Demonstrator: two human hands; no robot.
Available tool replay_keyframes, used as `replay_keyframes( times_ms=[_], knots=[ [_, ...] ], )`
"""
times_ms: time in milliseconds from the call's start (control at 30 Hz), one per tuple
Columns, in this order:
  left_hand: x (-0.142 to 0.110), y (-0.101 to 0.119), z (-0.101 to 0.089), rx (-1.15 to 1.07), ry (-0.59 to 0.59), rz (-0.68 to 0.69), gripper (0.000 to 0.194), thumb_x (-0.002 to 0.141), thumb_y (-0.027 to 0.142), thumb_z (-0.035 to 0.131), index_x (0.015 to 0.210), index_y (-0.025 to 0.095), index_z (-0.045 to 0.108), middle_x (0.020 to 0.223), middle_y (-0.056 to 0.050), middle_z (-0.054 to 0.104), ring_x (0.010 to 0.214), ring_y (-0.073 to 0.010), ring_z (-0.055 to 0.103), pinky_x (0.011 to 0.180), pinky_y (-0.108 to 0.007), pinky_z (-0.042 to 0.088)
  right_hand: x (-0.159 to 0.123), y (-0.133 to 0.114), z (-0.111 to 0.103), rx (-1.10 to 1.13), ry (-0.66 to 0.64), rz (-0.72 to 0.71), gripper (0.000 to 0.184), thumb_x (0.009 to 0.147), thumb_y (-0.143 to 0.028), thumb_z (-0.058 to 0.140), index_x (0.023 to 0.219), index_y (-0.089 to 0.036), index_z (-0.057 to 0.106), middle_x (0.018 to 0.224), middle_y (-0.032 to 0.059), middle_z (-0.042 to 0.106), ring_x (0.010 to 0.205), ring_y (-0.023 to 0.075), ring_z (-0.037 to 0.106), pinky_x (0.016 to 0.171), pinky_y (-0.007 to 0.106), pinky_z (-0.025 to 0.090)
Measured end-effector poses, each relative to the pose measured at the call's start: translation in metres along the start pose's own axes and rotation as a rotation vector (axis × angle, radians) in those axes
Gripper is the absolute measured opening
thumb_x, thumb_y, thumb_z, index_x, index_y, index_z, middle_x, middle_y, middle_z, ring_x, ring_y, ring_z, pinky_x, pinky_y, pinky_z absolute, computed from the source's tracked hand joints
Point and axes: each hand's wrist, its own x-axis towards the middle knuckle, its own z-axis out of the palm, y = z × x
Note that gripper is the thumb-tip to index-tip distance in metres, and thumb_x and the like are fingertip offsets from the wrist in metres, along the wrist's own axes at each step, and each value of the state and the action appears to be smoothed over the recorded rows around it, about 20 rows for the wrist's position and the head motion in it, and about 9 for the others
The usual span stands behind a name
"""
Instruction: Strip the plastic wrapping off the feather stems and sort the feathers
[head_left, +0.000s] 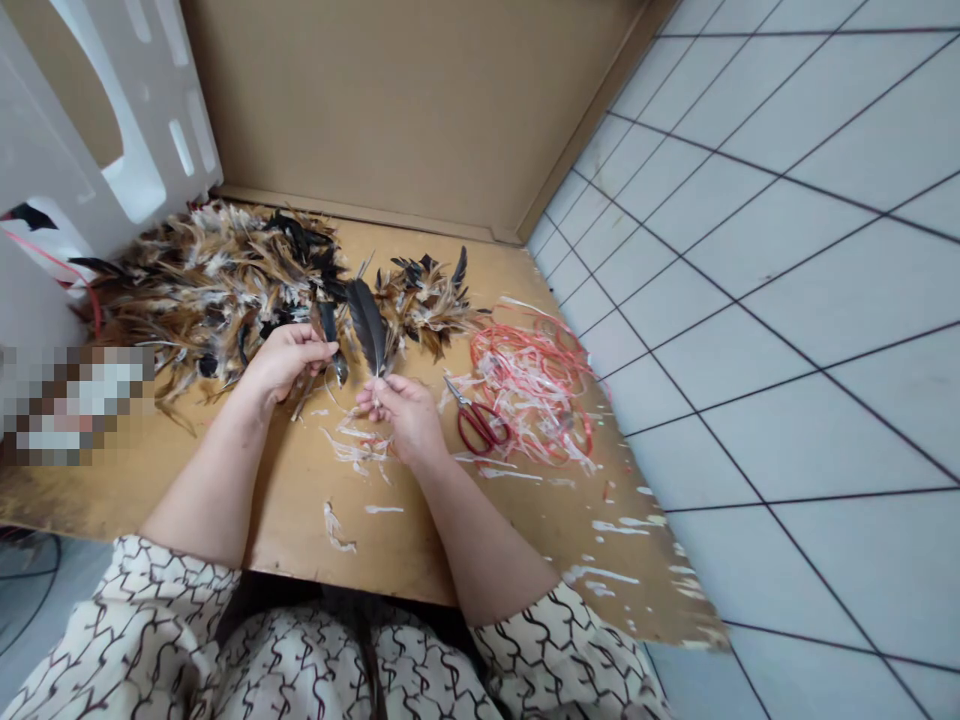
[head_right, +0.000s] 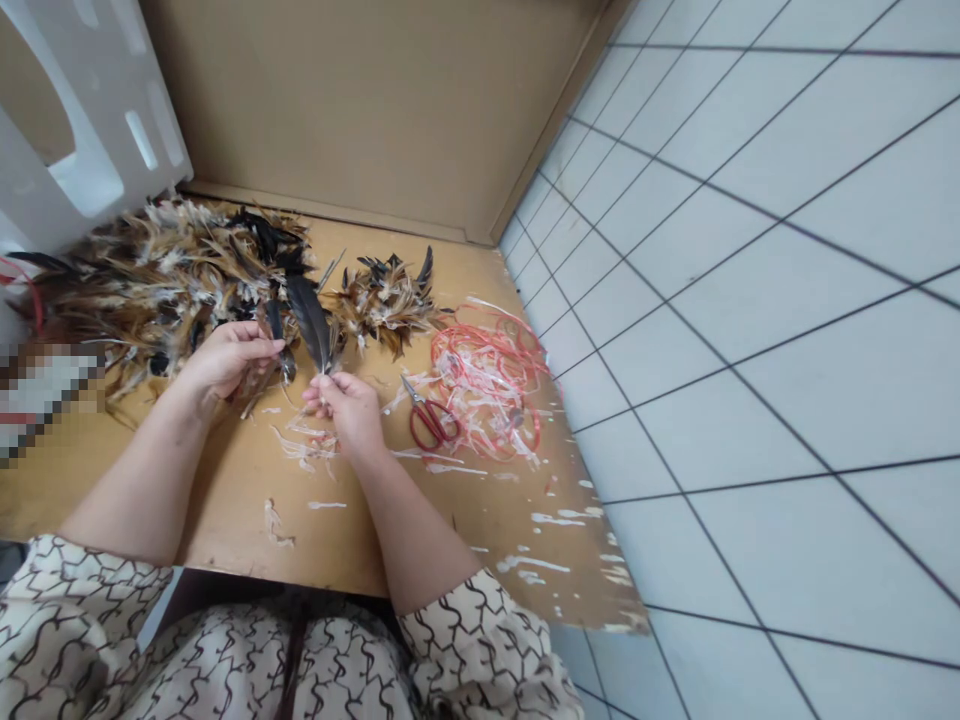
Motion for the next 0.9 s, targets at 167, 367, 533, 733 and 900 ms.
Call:
replay_keyframes(
  times_ms=[167, 367, 533, 733, 900],
  knots=[
    [-0.002, -0.004, 0.010, 0.124, -0.039, 0.028, 0.029, 0.043, 0.028, 0.074, 0.044, 0.016, 0.048, 0.037, 0.005, 0.045, 0.035, -0.0052, 0.036, 0.039, -0.020, 0.025, 0.000, 0.003, 0.001, 0.011, 0.026, -0.009, 0.017, 0.061, -0.033, 0.067, 0.060, -0.016, 0.061, 0.059, 0.0020, 0.064, 0.053, 0.0090, 0.054, 0.048, 0.021, 0.038],
    [-0.005, -0.006, 0.018, 0.131, -0.044, 0.020, 0.022, 0.047, 0.023, 0.068, 0.045, 0.017, 0.047, 0.037, 0.006, 0.046, 0.034, -0.0051, 0.035, 0.038, -0.020, 0.024, 0.002, 0.009, 0.004, -0.034, 0.045, -0.045, 0.015, 0.061, -0.031, 0.066, 0.059, -0.017, 0.062, 0.061, 0.0011, 0.064, 0.054, 0.0084, 0.053, 0.045, 0.019, 0.036],
    [-0.007, -0.006, 0.026, 0.192, -0.005, 0.053, 0.013, 0.049, 0.015, 0.059, 0.044, 0.017, 0.047, 0.036, 0.007, 0.045, 0.035, -0.0061, 0.036, 0.040, -0.020, 0.027, -0.001, 0.009, 0.006, -0.047, 0.015, -0.002, 0.018, 0.062, -0.034, 0.065, 0.059, -0.017, 0.058, 0.055, -0.0013, 0.061, 0.047, 0.0073, 0.052, 0.043, 0.018, 0.035],
    [-0.006, -0.013, 0.030, 0.217, -0.041, 0.127, 0.014, 0.050, 0.008, 0.054, 0.044, 0.016, 0.045, 0.039, 0.008, 0.043, 0.039, -0.0052, 0.036, 0.043, -0.019, 0.028, -0.002, 0.009, 0.005, -0.063, -0.003, -0.002, 0.021, 0.063, -0.034, 0.064, 0.054, -0.017, 0.055, 0.048, -0.0043, 0.053, 0.044, 0.0054, 0.046, 0.042, 0.018, 0.033],
    [-0.008, -0.014, 0.035, 0.182, -0.023, 0.162, 0.011, 0.049, 0.005, 0.051, 0.047, 0.015, 0.047, 0.042, 0.008, 0.044, 0.040, -0.0049, 0.037, 0.042, -0.018, 0.028, -0.001, 0.010, 0.005, -0.034, -0.010, 0.008, 0.021, 0.063, -0.032, 0.065, 0.054, -0.016, 0.055, 0.047, -0.0054, 0.050, 0.043, 0.0042, 0.043, 0.042, 0.017, 0.033]
  ],
)
